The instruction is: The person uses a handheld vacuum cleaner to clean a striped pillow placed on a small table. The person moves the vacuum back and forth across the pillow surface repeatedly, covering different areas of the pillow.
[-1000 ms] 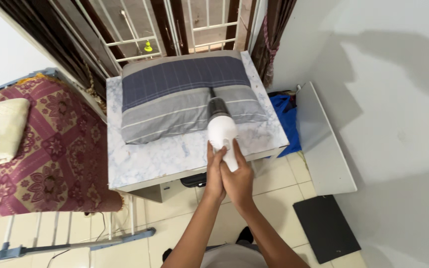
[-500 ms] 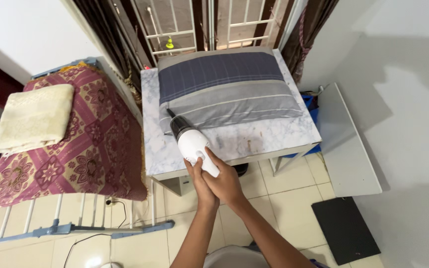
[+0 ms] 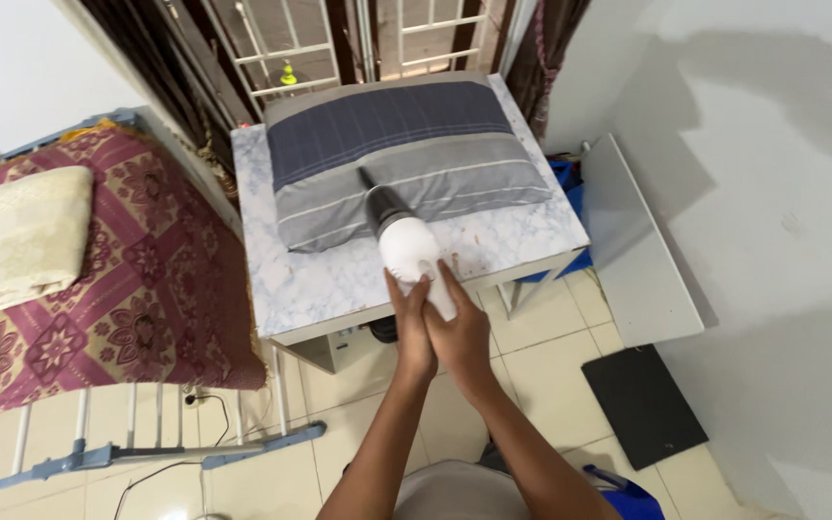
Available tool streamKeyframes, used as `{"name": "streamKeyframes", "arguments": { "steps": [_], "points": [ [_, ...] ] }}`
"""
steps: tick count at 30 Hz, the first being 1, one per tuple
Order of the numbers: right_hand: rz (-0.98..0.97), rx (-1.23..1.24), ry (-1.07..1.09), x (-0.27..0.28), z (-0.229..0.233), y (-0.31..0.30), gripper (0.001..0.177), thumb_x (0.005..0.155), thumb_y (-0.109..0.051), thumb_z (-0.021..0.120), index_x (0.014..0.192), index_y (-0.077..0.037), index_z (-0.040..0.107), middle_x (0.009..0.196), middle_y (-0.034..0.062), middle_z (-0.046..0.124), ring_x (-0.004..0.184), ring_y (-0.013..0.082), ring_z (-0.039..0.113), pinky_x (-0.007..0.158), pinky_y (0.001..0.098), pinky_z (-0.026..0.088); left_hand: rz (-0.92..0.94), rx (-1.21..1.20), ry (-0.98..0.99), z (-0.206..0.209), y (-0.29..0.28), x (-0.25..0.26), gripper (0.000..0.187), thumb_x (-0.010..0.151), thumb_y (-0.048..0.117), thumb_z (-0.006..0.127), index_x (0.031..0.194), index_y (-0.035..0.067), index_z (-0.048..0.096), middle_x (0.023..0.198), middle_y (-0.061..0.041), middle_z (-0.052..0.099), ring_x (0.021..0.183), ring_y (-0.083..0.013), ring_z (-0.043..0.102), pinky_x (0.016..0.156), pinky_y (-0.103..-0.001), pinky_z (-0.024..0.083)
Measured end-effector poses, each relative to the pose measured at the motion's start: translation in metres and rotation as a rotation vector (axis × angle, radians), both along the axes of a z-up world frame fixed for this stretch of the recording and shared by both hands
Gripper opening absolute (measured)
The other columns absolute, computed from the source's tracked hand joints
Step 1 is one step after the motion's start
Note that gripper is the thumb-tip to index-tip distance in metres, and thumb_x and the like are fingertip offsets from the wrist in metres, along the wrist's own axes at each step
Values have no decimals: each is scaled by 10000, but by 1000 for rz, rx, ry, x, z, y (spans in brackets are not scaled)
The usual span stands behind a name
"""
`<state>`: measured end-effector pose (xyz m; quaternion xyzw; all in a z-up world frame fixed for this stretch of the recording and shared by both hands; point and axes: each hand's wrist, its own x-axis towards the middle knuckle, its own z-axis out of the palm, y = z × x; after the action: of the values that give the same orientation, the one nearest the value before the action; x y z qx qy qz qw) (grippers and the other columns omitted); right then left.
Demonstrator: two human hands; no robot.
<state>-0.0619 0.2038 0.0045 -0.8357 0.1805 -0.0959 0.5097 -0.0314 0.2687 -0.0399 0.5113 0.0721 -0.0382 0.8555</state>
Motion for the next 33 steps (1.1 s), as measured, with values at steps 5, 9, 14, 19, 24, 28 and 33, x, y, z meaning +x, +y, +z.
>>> {"name": "streamKeyframes", "arguments": {
  "steps": [5, 9, 14, 19, 24, 28, 33],
  "points": [
    [-155, 27, -158, -8, -11, -42, 622, 895, -280, 707, 1481, -150, 542, 1069, 189, 773, 910, 205, 764, 765, 316, 564, -228, -56, 36, 1, -48, 11, 942, 915, 329, 594, 1630, 59, 44, 1553, -241, 373, 1380, -328, 450, 1125, -391, 368],
    [-261, 4, -209, -7, -22, -80, 640, 909, -249, 698, 1502, -100, 509, 1134, 204, 747, 981, 238, 745, 816, 338, 558, -347, -94, 64, -2, -92, 21, 962, 882, 293, 620, 1617, 91, 33, 1505, -258, 433, 1361, -338, 479, 1118, -405, 383],
    [-376, -25, -134, -2, -19, -104, 646, 926, -229, 664, 1535, -92, 496, 1137, 201, 751, 965, 214, 732, 829, 317, 545, -476, -95, 90, -5, -125, 33, 1003, 872, 316, 685, 1630, 85, 70, 1523, -243, 419, 1397, -334, 450, 1126, -398, 385],
    [-389, 288, -156, 1, -15, -104, 704, 887, -190, 637, 1547, -58, 431, 1183, 212, 732, 920, 259, 707, 744, 334, 555, -516, -98, 226, 0, -124, 36, 1039, 828, 289, 715, 1610, 104, 56, 1510, -242, 421, 1384, -360, 471, 1096, -429, 429],
    [-287, 71, -275, -1, -28, -84, 681, 905, -155, 675, 1528, -19, 439, 1284, 228, 688, 1099, 236, 709, 907, 310, 536, -388, -135, 169, -8, -101, 28, 934, 882, 261, 686, 1625, 60, 157, 1540, -208, 422, 1399, -302, 452, 1135, -353, 377],
    [-220, 135, -280, -2, -27, -60, 676, 883, -159, 663, 1521, -50, 466, 1275, 205, 710, 1081, 216, 729, 904, 304, 556, -314, -254, 120, 4, -77, 16, 816, 884, 265, 608, 1595, 51, 272, 1470, -208, 489, 1296, -298, 518, 1066, -364, 426],
    [-94, 129, -236, -3, -16, -38, 689, 870, -162, 675, 1520, -69, 467, 1286, 196, 707, 1074, 209, 728, 901, 306, 556, -180, -263, 145, 19, -48, 4, 781, 892, 258, 578, 1595, 102, 275, 1429, -172, 505, 1246, -281, 541, 1014, -366, 460]
  ]
}}
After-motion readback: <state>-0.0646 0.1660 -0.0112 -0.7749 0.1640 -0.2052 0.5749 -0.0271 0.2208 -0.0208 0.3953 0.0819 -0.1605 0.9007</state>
